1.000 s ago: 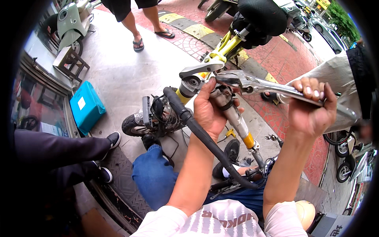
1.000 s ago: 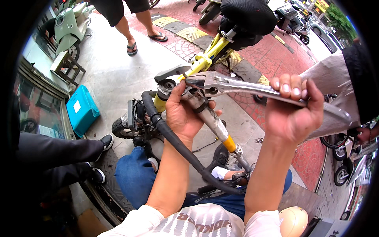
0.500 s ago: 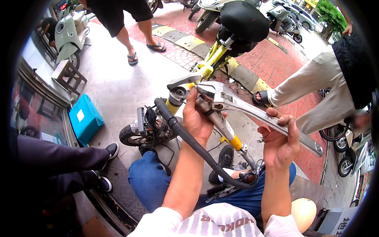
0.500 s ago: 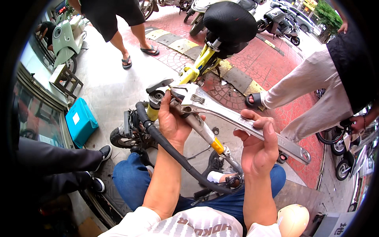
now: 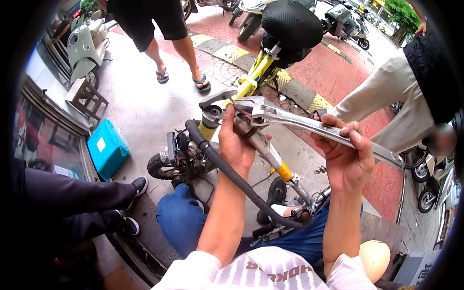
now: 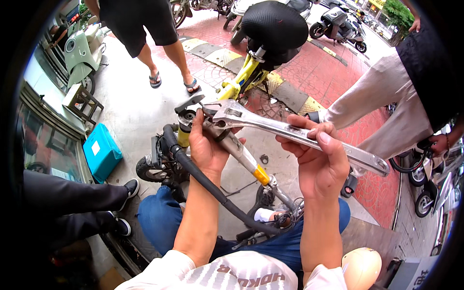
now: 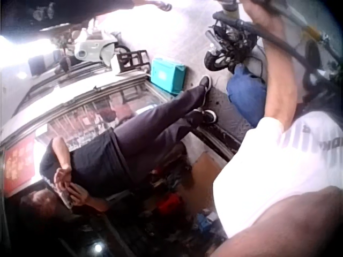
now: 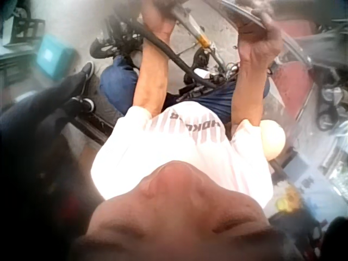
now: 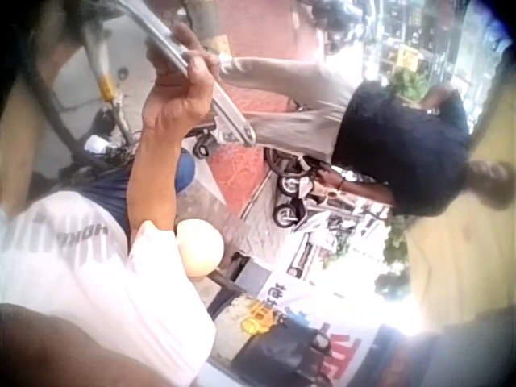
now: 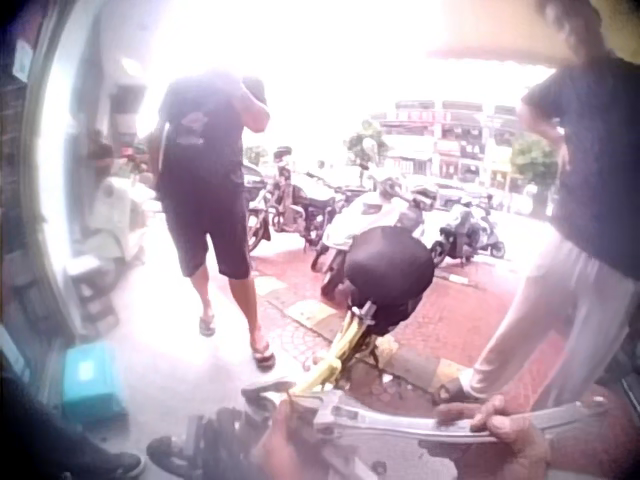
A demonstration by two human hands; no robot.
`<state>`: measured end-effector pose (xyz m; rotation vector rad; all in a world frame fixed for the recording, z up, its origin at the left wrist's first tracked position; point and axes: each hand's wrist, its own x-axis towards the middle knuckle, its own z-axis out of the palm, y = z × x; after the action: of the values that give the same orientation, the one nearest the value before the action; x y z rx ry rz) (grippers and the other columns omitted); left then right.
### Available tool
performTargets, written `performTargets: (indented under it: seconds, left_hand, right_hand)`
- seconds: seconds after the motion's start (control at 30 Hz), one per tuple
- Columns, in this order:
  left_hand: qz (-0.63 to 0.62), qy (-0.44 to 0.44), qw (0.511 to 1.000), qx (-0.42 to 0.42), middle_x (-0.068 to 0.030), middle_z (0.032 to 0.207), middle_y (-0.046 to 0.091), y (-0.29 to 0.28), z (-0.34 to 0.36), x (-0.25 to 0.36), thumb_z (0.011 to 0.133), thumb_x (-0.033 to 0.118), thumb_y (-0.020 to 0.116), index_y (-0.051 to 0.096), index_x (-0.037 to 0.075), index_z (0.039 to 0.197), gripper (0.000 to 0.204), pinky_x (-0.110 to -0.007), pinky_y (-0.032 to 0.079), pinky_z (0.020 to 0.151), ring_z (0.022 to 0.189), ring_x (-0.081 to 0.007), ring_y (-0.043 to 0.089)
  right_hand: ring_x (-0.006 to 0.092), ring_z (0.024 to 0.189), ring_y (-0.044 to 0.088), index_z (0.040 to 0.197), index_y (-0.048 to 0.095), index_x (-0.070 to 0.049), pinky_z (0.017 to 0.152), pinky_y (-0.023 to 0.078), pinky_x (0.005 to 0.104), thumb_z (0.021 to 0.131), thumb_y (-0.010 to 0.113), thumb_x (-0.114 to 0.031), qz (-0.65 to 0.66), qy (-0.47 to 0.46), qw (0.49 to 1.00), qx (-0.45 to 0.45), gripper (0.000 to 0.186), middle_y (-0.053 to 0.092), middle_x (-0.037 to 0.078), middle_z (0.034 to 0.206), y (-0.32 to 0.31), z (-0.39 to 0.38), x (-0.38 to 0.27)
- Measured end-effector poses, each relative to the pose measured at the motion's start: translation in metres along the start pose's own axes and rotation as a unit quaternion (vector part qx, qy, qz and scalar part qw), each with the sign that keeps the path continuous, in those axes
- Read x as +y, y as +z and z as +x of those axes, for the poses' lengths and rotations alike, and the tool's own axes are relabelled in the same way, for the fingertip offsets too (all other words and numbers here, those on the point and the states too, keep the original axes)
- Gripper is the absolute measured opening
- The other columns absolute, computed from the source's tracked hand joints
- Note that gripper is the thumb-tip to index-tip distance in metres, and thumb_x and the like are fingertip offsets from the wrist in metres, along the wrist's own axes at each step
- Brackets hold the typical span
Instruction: The person disassembles the front fork assembly of a small yellow scooter using pliers, a screwdriver, and an adjustable wrench while working outside a service bay.
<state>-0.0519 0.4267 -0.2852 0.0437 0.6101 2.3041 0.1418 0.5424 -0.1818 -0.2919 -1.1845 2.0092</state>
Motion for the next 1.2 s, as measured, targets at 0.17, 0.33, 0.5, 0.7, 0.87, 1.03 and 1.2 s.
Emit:
performTargets:
  seconds: [0.17, 0.33, 0.5, 0.7, 0.87, 1.03, 1.2]
  left_hand:
    - [-0.011, 0.037, 0.999, -0.003, -0.0098, 0.114, 0.074, 0.016, 0.0, -0.005, 0.103, 0.058, 0.053, 0.064, 0.014, 0.128, 0.052, -0.058, 0.062, 0.07, 0.097, -0.0301, 0.073]
    - [0.026, 0.008, 1.0, 0.012, -0.0073, 0.111, 0.073, 0.01, -0.008, -0.001, 0.102, 0.059, 0.054, 0.064, 0.014, 0.126, 0.052, -0.052, 0.061, 0.071, 0.096, -0.0246, 0.071]
    - [-0.038, 0.047, 0.998, 0.026, -0.0054, 0.111, 0.073, 0.025, 0.002, -0.009, 0.102, 0.058, 0.058, 0.063, 0.014, 0.126, 0.051, -0.044, 0.06, 0.068, 0.089, -0.0203, 0.072]
    - [0.034, 0.021, 0.999, 0.03, -0.0046, 0.108, 0.075, 0.019, -0.005, 0.0, 0.101, 0.06, 0.058, 0.065, 0.014, 0.122, 0.051, -0.045, 0.06, 0.066, 0.088, -0.0194, 0.071]
    - [0.031, 0.003, 1.0, -0.001, -0.0112, 0.104, 0.073, 0.02, -0.011, 0.001, 0.098, 0.067, 0.055, 0.065, 0.01, 0.115, 0.061, -0.05, 0.059, 0.069, 0.091, -0.0288, 0.072]
    - [0.079, -0.035, 0.993, 0.08, -0.0228, 0.109, 0.072, 0.017, -0.004, -0.01, 0.094, 0.072, 0.057, 0.061, 0.006, 0.112, 0.068, -0.059, 0.06, 0.073, 0.1, -0.0404, 0.072]
    - [0.092, 0.074, 0.992, 0.046, -0.0198, 0.117, 0.07, -0.002, -0.015, -0.049, 0.097, 0.074, 0.052, 0.058, 0.01, 0.121, 0.069, -0.048, 0.062, 0.076, 0.104, -0.0368, 0.073]
  right_hand:
    - [0.0417, 0.105, 0.073, 0.097, 0.062, -0.01, 0.091, 0.062, 0.0474, 0.089, 0.067, -0.031, 0.03, -0.034, 0.999, 0.001, 0.023, 0.068, 0.024, 0.128, -0.018, -0.033, 0.031]
    - [0.0418, 0.102, 0.073, 0.097, 0.06, -0.003, 0.092, 0.062, 0.0498, 0.089, 0.064, -0.027, 0.009, -0.029, 0.999, -0.012, 0.026, 0.069, 0.026, 0.121, -0.009, -0.001, 0.007]
    - [0.0432, 0.109, 0.071, 0.099, 0.061, -0.007, 0.096, 0.061, 0.0534, 0.084, 0.069, -0.029, 0.058, -0.022, 0.996, 0.057, 0.028, 0.066, 0.023, 0.125, -0.018, -0.056, 0.047]
    - [0.0429, 0.103, 0.072, 0.097, 0.061, -0.005, 0.091, 0.061, 0.0502, 0.091, 0.062, -0.03, 0.039, -0.061, 0.997, 0.012, 0.026, 0.067, 0.024, 0.121, -0.009, -0.017, 0.023]
    - [0.0431, 0.102, 0.071, 0.096, 0.068, -0.004, 0.095, 0.061, 0.0507, 0.093, 0.063, -0.032, 0.239, 0.068, 0.949, 0.194, 0.029, 0.07, 0.02, 0.115, -0.032, -0.049, 0.05]
    - [0.0405, 0.102, 0.07, 0.094, 0.067, -0.006, 0.094, 0.06, 0.0491, 0.094, 0.063, -0.031, 0.119, -0.028, 0.977, 0.173, 0.025, 0.071, 0.02, 0.113, -0.065, -0.054, 0.036]
    - [0.0279, 0.089, 0.074, 0.098, 0.068, 0.0, 0.08, 0.061, 0.0389, 0.095, 0.064, -0.024, -0.199, -0.019, 0.976, 0.087, 0.025, 0.074, 0.018, 0.103, -0.066, 0.009, -0.018]
